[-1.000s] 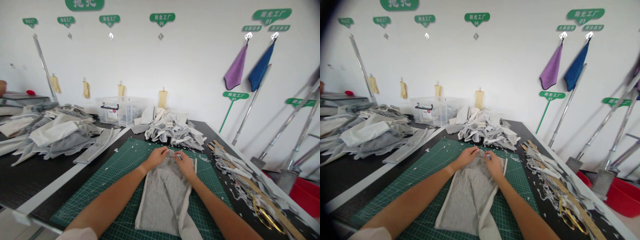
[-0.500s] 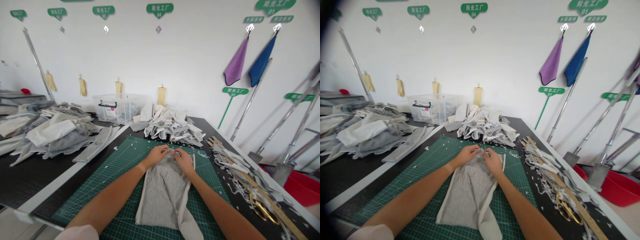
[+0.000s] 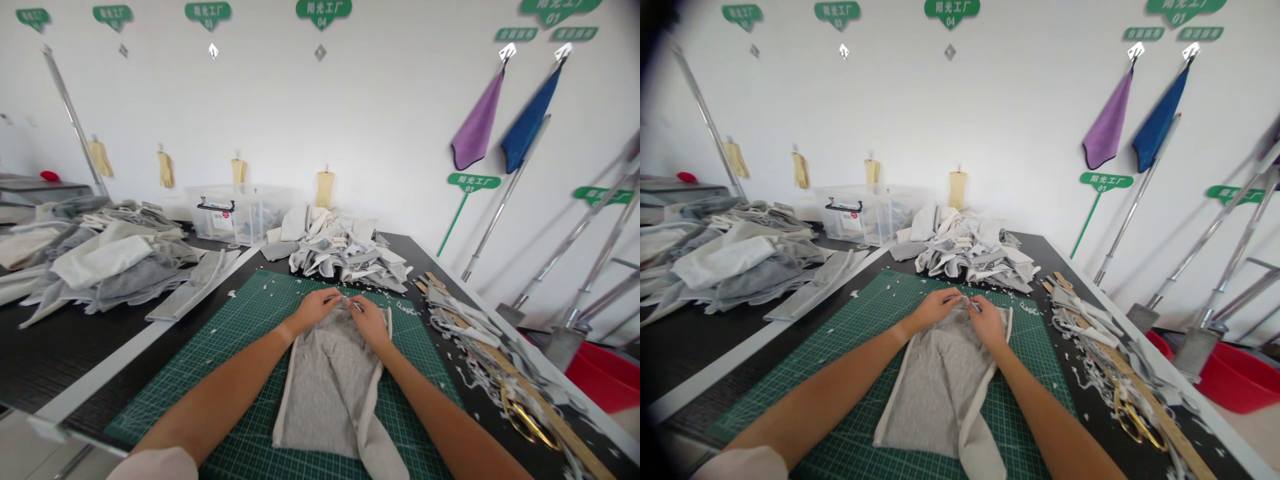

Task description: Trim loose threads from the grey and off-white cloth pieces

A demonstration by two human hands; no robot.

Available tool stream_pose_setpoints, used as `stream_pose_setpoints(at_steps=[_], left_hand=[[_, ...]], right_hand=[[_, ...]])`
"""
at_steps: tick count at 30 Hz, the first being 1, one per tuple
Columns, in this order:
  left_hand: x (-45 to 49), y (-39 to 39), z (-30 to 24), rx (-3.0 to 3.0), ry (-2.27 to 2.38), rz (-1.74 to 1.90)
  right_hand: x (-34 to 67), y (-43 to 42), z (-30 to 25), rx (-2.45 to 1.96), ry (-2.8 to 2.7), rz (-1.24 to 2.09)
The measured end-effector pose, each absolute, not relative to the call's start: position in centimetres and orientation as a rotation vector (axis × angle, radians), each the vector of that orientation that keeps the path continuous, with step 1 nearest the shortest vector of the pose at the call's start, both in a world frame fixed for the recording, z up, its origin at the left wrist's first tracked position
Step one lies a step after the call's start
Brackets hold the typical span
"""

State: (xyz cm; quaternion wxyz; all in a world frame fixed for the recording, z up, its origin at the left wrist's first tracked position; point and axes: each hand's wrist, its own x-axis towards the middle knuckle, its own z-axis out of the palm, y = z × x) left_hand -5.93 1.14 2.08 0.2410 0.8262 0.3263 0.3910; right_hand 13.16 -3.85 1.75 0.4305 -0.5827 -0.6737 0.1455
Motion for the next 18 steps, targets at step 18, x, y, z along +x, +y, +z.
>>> stream_pose_setpoints(at_steps=[18], left_hand=[[-5.96, 0.91, 2.45, 2.289, 0.938, 1.095]], right_hand=[[13.13, -3.48, 1.69, -1.452, -1.665, 0.361]])
